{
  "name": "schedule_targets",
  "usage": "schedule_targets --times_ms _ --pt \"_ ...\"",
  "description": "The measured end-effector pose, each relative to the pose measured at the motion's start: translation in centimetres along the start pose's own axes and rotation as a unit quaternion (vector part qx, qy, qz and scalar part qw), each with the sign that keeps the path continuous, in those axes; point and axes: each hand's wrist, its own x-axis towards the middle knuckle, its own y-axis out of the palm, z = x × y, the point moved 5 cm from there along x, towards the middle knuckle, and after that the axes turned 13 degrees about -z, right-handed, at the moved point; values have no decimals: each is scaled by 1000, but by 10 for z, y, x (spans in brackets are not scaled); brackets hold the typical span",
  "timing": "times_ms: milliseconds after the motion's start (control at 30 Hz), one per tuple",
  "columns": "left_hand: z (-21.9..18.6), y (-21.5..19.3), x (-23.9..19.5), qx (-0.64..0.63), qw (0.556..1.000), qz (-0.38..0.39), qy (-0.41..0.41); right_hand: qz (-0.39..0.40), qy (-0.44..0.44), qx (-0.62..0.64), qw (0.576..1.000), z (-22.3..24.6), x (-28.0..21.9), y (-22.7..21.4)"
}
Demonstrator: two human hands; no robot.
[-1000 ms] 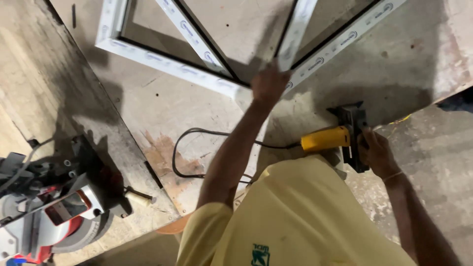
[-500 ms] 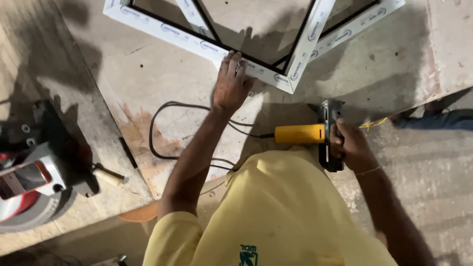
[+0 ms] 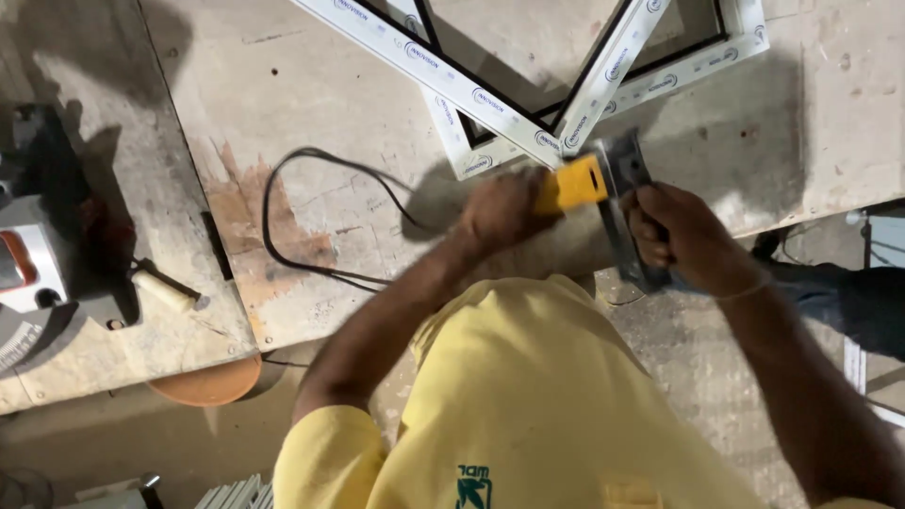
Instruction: Assembling window frame sections using a pneumatic stapler.
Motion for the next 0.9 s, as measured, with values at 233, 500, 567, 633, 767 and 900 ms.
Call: schedule_targets --times_ms 233,500,567,633,767,900 --pt "81 -20 33 316 902 -242 168 -28 -159 57 985 18 71 29" --pt "52 -46 55 235 971 -38 9 -55 -97 38 993 3 96 26" --pt "59 -26 58 241 970 -13 32 -29 -77 53 995 5 94 24" --pt "57 -24 60 253 967 0 22 -32 -81 56 995 -2 97 23" --pt "23 -49 58 214 976 -40 14 -49 -87 48 994 0 94 24" --pt "9 -21 66 193 980 -38 31 -58 -79 45 994 -1 98 23"
